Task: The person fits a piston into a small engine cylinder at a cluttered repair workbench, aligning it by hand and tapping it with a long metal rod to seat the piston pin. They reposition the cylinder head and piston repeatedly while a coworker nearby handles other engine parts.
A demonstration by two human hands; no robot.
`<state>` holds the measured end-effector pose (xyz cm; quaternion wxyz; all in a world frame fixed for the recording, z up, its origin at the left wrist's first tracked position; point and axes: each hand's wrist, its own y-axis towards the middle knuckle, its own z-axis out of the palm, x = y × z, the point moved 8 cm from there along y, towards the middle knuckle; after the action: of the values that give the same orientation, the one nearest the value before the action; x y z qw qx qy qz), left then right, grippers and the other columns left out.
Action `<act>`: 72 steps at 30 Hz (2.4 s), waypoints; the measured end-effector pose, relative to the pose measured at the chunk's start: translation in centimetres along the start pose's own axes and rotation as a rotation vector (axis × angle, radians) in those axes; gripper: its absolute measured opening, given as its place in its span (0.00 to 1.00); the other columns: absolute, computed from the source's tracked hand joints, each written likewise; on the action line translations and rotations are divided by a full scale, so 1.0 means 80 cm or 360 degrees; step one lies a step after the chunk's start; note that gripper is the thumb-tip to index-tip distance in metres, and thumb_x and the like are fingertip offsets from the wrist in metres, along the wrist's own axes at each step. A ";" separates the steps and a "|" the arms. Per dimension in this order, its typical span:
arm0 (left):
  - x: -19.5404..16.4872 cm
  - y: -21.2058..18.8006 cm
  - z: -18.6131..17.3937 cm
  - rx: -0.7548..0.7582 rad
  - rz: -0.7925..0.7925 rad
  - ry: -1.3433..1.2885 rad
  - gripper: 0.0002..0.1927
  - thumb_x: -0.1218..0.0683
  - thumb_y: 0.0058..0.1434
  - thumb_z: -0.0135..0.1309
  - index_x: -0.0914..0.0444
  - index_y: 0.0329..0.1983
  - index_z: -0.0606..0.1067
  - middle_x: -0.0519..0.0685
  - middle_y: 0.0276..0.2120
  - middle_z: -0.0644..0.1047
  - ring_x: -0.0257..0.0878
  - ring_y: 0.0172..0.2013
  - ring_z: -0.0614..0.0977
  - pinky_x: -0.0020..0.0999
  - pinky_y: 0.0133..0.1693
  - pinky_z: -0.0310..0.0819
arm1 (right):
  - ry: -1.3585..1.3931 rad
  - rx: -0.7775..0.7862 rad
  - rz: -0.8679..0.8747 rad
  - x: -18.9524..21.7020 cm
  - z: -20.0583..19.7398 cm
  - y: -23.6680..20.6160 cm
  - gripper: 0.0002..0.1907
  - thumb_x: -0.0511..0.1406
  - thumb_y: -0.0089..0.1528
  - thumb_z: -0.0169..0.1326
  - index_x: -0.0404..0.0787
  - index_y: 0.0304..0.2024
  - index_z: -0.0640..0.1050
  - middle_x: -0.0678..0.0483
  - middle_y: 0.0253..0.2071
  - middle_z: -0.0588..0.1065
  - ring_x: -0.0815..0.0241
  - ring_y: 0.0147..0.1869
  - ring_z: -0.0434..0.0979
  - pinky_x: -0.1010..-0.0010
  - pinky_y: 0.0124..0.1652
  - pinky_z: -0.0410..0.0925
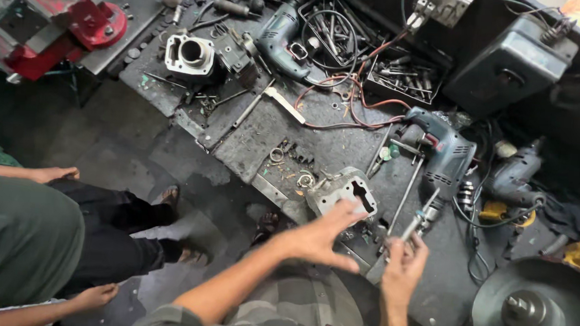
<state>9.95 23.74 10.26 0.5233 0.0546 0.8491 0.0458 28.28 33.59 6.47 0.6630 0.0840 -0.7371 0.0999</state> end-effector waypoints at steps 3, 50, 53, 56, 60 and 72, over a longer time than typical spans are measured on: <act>0.002 -0.005 0.015 -0.0164 -0.0062 -0.1043 0.47 0.45 0.58 0.65 0.62 0.75 0.56 0.61 0.69 0.62 0.53 0.69 0.65 0.48 0.66 0.59 | -0.0391 0.0394 -0.0472 0.063 0.058 -0.017 0.25 0.31 0.68 0.48 0.30 0.68 0.65 0.43 0.66 0.68 0.51 0.69 0.67 0.62 0.65 0.61; 0.016 -0.121 -0.039 -0.0257 -0.0637 0.0190 0.17 0.40 0.56 0.62 0.54 0.40 0.84 0.51 0.26 0.81 0.51 0.28 0.83 0.45 0.33 0.77 | -0.1247 0.2457 -0.0257 0.013 0.173 -0.027 0.09 0.32 0.58 0.57 0.41 0.41 0.82 0.46 0.31 0.80 0.47 0.35 0.80 0.60 0.38 0.71; 0.039 -0.122 -0.085 -0.0218 -0.0610 0.0277 0.17 0.40 0.55 0.63 0.54 0.40 0.84 0.51 0.25 0.81 0.52 0.27 0.82 0.45 0.32 0.76 | -0.1217 0.2426 -0.0212 0.026 0.218 -0.017 0.10 0.32 0.58 0.57 0.42 0.43 0.81 0.47 0.32 0.81 0.49 0.36 0.81 0.60 0.38 0.71; 0.064 -0.122 -0.128 -0.0198 -0.0629 0.0338 0.17 0.39 0.56 0.63 0.53 0.39 0.84 0.51 0.23 0.80 0.51 0.26 0.82 0.45 0.31 0.75 | -0.1280 0.2431 -0.0198 0.030 0.265 -0.004 0.11 0.34 0.58 0.57 0.42 0.43 0.80 0.48 0.33 0.81 0.49 0.37 0.82 0.59 0.38 0.72; 0.093 -0.112 -0.174 -0.0206 -0.0514 0.0281 0.17 0.38 0.57 0.62 0.52 0.40 0.83 0.49 0.23 0.80 0.49 0.27 0.82 0.44 0.31 0.75 | -0.1541 0.2395 -0.0267 0.030 0.310 0.021 0.12 0.36 0.59 0.56 0.44 0.46 0.80 0.45 0.33 0.81 0.43 0.40 0.81 0.54 0.40 0.70; 0.192 -0.081 -0.249 -0.0209 -0.0386 0.0064 0.18 0.37 0.57 0.63 0.53 0.41 0.84 0.49 0.28 0.82 0.49 0.31 0.84 0.42 0.36 0.78 | -0.1825 0.2177 -0.0134 0.025 0.393 0.078 0.12 0.38 0.59 0.56 0.45 0.44 0.79 0.43 0.34 0.80 0.38 0.45 0.79 0.48 0.43 0.69</act>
<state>-14.99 19.05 4.73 0.5104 -0.0836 0.8550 0.0389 -3.77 31.51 5.04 0.0004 0.5253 -0.7308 0.4359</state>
